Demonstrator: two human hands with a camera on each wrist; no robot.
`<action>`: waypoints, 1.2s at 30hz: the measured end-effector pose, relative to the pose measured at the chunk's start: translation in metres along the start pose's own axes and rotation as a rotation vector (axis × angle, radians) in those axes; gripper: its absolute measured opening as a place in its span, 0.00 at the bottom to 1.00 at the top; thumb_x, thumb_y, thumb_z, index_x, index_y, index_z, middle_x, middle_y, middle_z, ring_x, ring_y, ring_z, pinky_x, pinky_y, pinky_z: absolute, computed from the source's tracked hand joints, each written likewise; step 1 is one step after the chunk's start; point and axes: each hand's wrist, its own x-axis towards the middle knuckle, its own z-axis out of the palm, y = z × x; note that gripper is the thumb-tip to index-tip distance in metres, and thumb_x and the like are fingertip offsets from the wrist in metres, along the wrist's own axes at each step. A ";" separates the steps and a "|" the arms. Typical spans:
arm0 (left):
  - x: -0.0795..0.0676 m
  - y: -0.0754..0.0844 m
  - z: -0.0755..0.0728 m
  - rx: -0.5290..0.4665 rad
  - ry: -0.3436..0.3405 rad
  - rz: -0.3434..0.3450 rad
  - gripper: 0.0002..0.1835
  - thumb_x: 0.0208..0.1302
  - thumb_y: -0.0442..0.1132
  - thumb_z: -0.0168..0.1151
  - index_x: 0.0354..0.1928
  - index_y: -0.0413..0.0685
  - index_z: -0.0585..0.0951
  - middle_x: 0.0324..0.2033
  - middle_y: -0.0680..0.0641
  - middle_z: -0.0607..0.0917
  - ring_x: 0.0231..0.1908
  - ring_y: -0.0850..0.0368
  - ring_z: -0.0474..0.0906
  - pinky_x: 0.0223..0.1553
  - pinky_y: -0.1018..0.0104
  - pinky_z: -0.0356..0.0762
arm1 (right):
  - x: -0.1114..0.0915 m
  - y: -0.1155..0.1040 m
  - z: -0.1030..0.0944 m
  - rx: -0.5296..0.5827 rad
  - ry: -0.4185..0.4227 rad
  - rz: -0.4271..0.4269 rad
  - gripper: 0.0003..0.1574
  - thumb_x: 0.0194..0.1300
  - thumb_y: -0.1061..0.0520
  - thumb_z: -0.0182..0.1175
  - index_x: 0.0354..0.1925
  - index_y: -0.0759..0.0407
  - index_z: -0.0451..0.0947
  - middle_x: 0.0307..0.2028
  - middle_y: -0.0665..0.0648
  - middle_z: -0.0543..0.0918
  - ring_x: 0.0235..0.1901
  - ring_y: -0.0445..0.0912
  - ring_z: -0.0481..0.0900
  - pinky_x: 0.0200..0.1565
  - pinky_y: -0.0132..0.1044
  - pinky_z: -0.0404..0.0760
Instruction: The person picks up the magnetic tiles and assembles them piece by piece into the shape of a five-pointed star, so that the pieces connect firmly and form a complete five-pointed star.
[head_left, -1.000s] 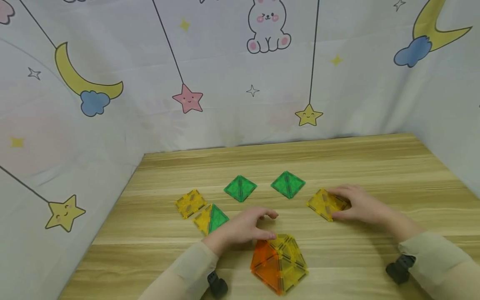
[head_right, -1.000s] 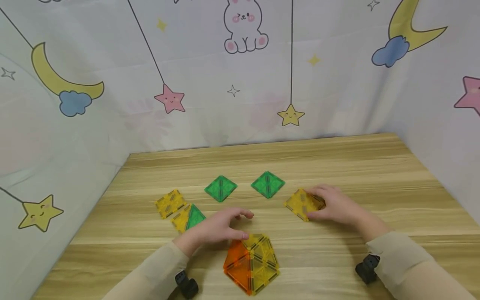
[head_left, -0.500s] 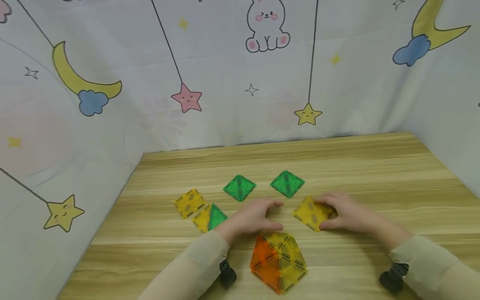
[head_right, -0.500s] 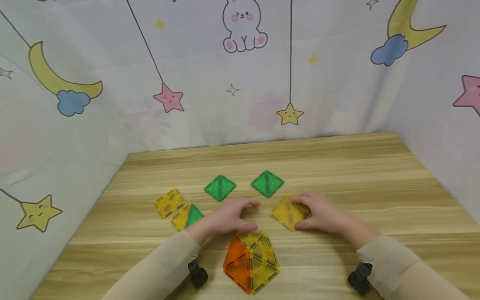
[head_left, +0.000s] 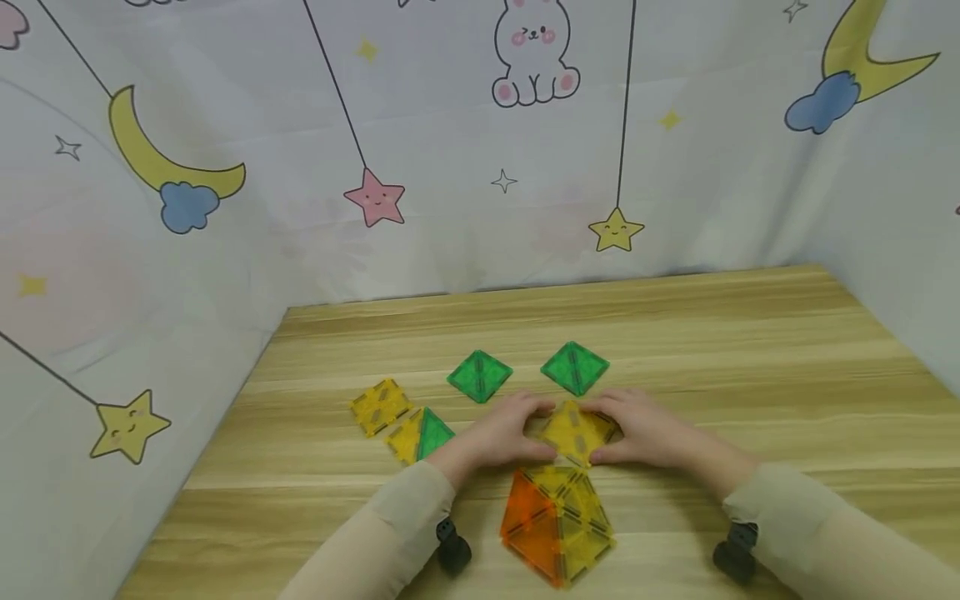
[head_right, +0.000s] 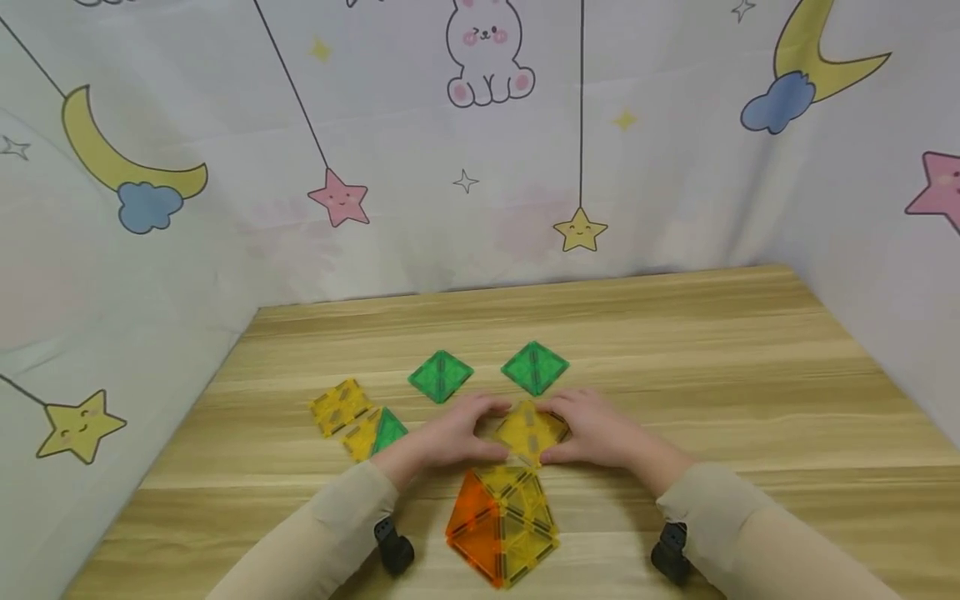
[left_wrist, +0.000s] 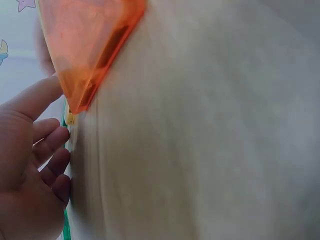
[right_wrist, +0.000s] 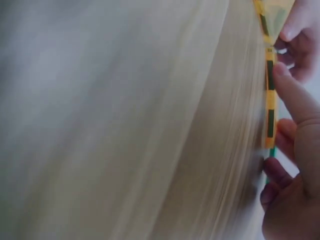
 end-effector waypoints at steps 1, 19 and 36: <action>-0.001 -0.002 0.000 -0.008 0.003 -0.009 0.36 0.55 0.55 0.66 0.65 0.52 0.69 0.60 0.50 0.70 0.62 0.52 0.61 0.61 0.56 0.60 | 0.003 -0.002 0.001 0.000 -0.004 0.001 0.46 0.53 0.32 0.63 0.60 0.59 0.71 0.56 0.59 0.74 0.55 0.59 0.69 0.54 0.56 0.66; -0.007 -0.009 0.004 0.081 0.052 -0.053 0.36 0.52 0.57 0.68 0.64 0.57 0.70 0.58 0.48 0.69 0.56 0.51 0.61 0.56 0.52 0.58 | 0.003 0.007 0.002 0.037 0.022 0.013 0.39 0.54 0.37 0.66 0.56 0.59 0.74 0.47 0.55 0.72 0.47 0.50 0.69 0.48 0.48 0.70; -0.003 -0.008 0.005 0.052 0.095 -0.125 0.36 0.52 0.54 0.69 0.62 0.50 0.72 0.49 0.50 0.71 0.49 0.53 0.63 0.51 0.55 0.60 | 0.016 -0.001 0.008 0.040 0.072 -0.005 0.34 0.53 0.40 0.67 0.52 0.59 0.78 0.42 0.52 0.74 0.42 0.47 0.70 0.45 0.44 0.70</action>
